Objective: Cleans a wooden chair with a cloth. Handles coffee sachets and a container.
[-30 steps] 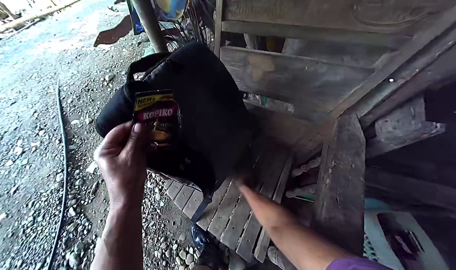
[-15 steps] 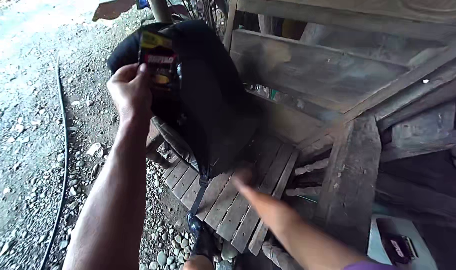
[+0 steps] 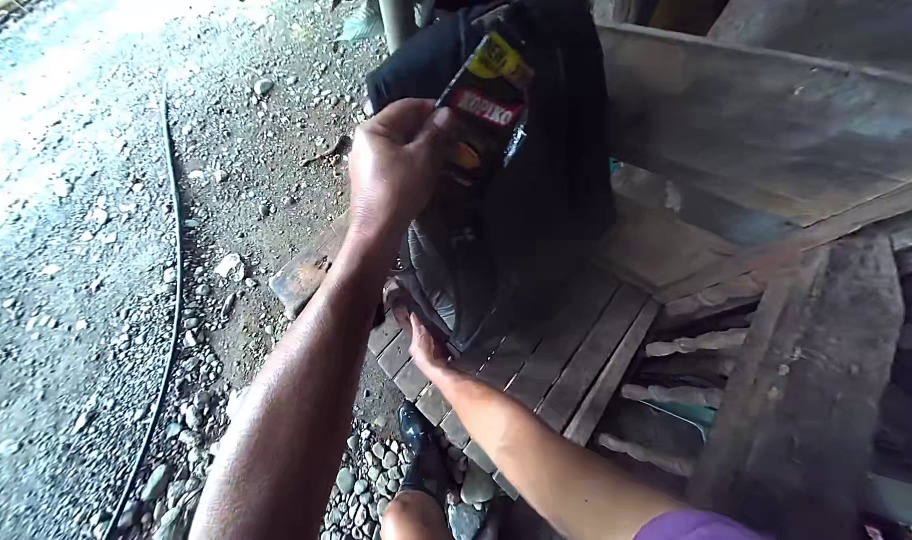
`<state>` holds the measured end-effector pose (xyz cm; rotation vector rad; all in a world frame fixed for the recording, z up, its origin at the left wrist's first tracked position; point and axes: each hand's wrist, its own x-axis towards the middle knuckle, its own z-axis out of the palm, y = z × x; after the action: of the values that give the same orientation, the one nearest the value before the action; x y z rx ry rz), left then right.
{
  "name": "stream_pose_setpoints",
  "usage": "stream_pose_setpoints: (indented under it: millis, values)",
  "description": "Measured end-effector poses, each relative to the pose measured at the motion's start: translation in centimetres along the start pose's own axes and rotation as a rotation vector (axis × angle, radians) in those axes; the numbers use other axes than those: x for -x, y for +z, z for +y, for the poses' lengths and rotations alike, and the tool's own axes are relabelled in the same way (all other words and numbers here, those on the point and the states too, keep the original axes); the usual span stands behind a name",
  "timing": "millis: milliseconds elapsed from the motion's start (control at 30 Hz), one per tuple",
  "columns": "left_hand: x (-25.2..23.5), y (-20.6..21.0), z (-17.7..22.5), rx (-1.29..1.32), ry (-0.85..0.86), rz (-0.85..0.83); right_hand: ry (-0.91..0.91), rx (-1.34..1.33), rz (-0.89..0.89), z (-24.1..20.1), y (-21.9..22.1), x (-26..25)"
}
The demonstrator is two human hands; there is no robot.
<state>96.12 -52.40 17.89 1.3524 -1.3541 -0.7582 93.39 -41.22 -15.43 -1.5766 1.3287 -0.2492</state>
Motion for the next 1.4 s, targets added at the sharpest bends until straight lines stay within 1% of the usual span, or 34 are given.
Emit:
stream_pose_setpoints:
  millis: [33, 100, 133, 167, 200, 233, 267, 300, 333, 367, 400, 467, 500, 533, 567, 600, 667, 733, 800, 867, 900, 933, 967, 1000, 1033, 1067, 1133, 1167, 1200, 1233, 1267, 1300, 1367, 1400]
  values:
    - [0.0, -0.2, -0.2, -0.006, 0.007, -0.011, -0.039, 0.019, -0.105, -1.9, 1.9, 1.6]
    - [0.1, -0.4, -0.6, -0.016, 0.017, -0.04, -0.195, 0.094, -0.495, -4.8, 4.5, 5.5]
    - [0.0, -0.7, -0.8, -0.02, 0.024, -0.048, -0.276, 0.152, -0.636, -5.5, 5.1, 7.0]
    - [0.0, -1.2, -1.0, -0.024, 0.016, -0.05, -0.379, 0.187, -0.692, -4.7, 5.7, 7.9]
    - [0.4, -1.8, -1.3, -0.023, -0.006, -0.045, -0.479, 0.211, -0.673, -2.9, 5.6, 8.6]
    - [0.9, -2.5, -1.6, -0.023, -0.03, -0.031, -0.562, 0.24, -0.615, -0.4, 4.3, 8.7]
    - [1.4, -3.3, -1.9, -0.033, -0.046, -0.012, -0.614, 0.293, -0.547, 2.5, 1.6, 8.3]
    - [2.0, -4.3, -2.2, -0.059, -0.048, 0.011, -0.625, 0.385, -0.494, 5.4, -2.2, 7.6]
    - [2.9, -5.7, -2.5, -0.087, -0.053, 0.029, -0.541, 0.502, -0.498, 7.7, -7.0, 7.2]
    - [4.0, -7.2, -2.8, -0.104, -0.062, 0.047, -0.375, 0.639, -0.519, 9.6, -12.2, 6.9]
    - [5.5, -8.8, -2.9, -0.106, -0.078, 0.078, -0.196, 0.761, -0.461, 11.5, -17.0, 6.6]
    - [9.4, -12.2, -3.3, -0.061, -0.128, 0.14, 0.236, 0.84, -0.187, 14.6, -25.0, 7.0]
    - [11.8, -14.0, -3.6, -0.056, -0.157, 0.171, 0.463, 0.826, -0.037, 15.5, -27.6, 7.2]
    - [14.3, -15.8, -3.9, -0.06, -0.191, 0.202, 0.647, 0.803, 0.068, 16.4, -28.9, 7.1]
    - [16.7, -17.4, -4.2, -0.049, -0.226, 0.247, 0.758, 0.826, 0.081, 17.2, -28.7, 7.0]
    - [19.1, -18.7, -4.6, -0.035, -0.258, 0.303, 0.78, 0.852, 0.043, 17.2, -26.8, 7.3]
    - [23.5, -20.3, -5.1, -0.01, -0.3, 0.402, 0.682, 0.781, -0.065, 14.5, -20.5, 9.0]
    - [27.2, -21.2, -4.9, 0.016, -0.319, 0.486, 0.471, 0.652, -0.23, 10.0, -13.1, 12.0]
    - [29.9, -21.1, -4.6, 0.048, -0.31, 0.532, 0.224, 0.563, -0.48, 5.8, -7.5, 14.6]
    - [32.3, -20.3, -3.9, 0.072, -0.285, 0.551, -0.073, 0.626, -0.663, 5.0, -4.0, 15.5]
    - [33.6, -20.1, -3.5, 0.079, -0.266, 0.545, -0.241, 0.682, -0.737, 5.8, -3.9, 15.4]
    - [35.3, -20.0, -3.0, 0.081, -0.248, 0.527, -0.411, 0.733, -0.805, 7.4, -4.9, 15.0]
    - [37.1, -20.2, -2.4, 0.074, -0.246, 0.504, -0.537, 0.786, -0.86, 9.2, -7.0, 14.5]
    - [39.1, -20.4, -1.8, 0.067, -0.258, 0.485, -0.549, 0.857, -0.879, 10.7, -10.1, 13.8]
    - [41.1, -20.5, -1.3, 0.06, -0.287, 0.48, -0.431, 0.961, -0.856, 11.3, -13.7, 13.2]
    - [43.1, -20.5, -0.8, 0.058, -0.324, 0.482, -0.212, 1.099, -0.791, 11.0, -17.0, 12.6]
    - [46.7, -20.2, -0.2, 0.054, -0.409, 0.518, 0.288, 1.329, -0.509, 9.8, -21.7, 10.4]
    - [48.2, -19.9, 0.1, 0.044, -0.449, 0.555, 0.442, 1.374, -0.352, 9.6, -23.0, 8.9]
    - [49.4, -19.3, 0.3, 0.046, -0.475, 0.586, 0.531, 1.388, -0.239, 9.8, -23.6, 7.7]
    - [50.3, -18.4, 0.3, 0.064, -0.487, 0.604, 0.553, 1.372, -0.196, 10.1, -23.6, 7.4]
    - [50.7, -17.3, 0.2, 0.087, -0.493, 0.605, 0.51, 1.318, -0.222, 10.0, -23.1, 8.1]
    - [50.6, -15.9, 0.3, 0.097, -0.502, 0.588, 0.414, 1.206, -0.298, 9.0, -22.1, 9.6]
    - [49.2, -12.7, 0.8, 0.114, -0.485, 0.533, 0.124, 0.968, -0.484, 4.2, -20.2, 13.5]
    - [48.3, -11.0, 1.1, 0.121, -0.452, 0.485, -0.03, 0.877, -0.538, 1.8, -19.7, 15.1]
